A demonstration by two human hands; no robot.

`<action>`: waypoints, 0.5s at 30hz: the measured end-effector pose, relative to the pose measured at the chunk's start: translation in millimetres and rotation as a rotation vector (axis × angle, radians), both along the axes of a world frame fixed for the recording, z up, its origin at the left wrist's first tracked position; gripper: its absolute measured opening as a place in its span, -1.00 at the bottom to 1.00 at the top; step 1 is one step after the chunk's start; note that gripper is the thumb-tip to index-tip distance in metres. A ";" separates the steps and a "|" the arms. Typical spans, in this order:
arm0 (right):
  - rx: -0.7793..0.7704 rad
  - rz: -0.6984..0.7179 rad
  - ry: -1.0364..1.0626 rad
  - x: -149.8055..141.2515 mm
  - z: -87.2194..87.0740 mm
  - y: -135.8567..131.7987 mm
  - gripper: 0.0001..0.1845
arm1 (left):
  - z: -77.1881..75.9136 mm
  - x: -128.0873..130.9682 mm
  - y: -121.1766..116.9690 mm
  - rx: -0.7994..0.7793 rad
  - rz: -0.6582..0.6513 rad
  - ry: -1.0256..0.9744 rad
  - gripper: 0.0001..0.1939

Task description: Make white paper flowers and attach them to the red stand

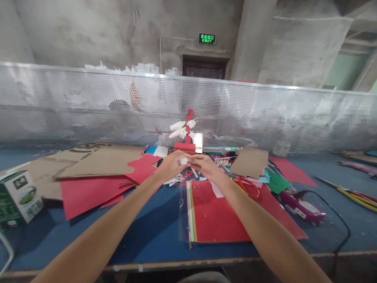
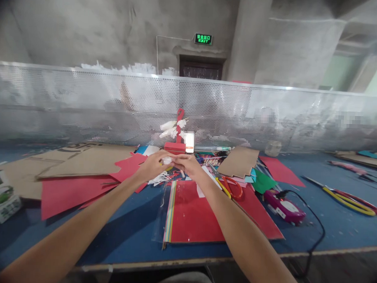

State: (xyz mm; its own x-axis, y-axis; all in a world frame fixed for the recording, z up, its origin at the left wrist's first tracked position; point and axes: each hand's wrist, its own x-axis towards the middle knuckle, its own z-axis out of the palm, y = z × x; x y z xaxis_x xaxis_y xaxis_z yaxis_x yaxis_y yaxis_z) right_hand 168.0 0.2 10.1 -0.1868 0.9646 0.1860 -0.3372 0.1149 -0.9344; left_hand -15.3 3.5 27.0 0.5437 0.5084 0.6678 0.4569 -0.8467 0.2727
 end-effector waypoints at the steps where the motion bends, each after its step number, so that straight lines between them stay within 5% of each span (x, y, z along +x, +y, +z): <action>1: 0.000 0.004 0.003 0.4 0.0 0.0 -0.75 | -0.1 -0.3 0.9 -0.001 0.011 -0.026 -0.80; 15: 0.017 0.023 0.069 -3.4 -4.6 3.5 -0.74 | 1.6 -3.9 4.1 -0.046 0.078 -0.066 -0.80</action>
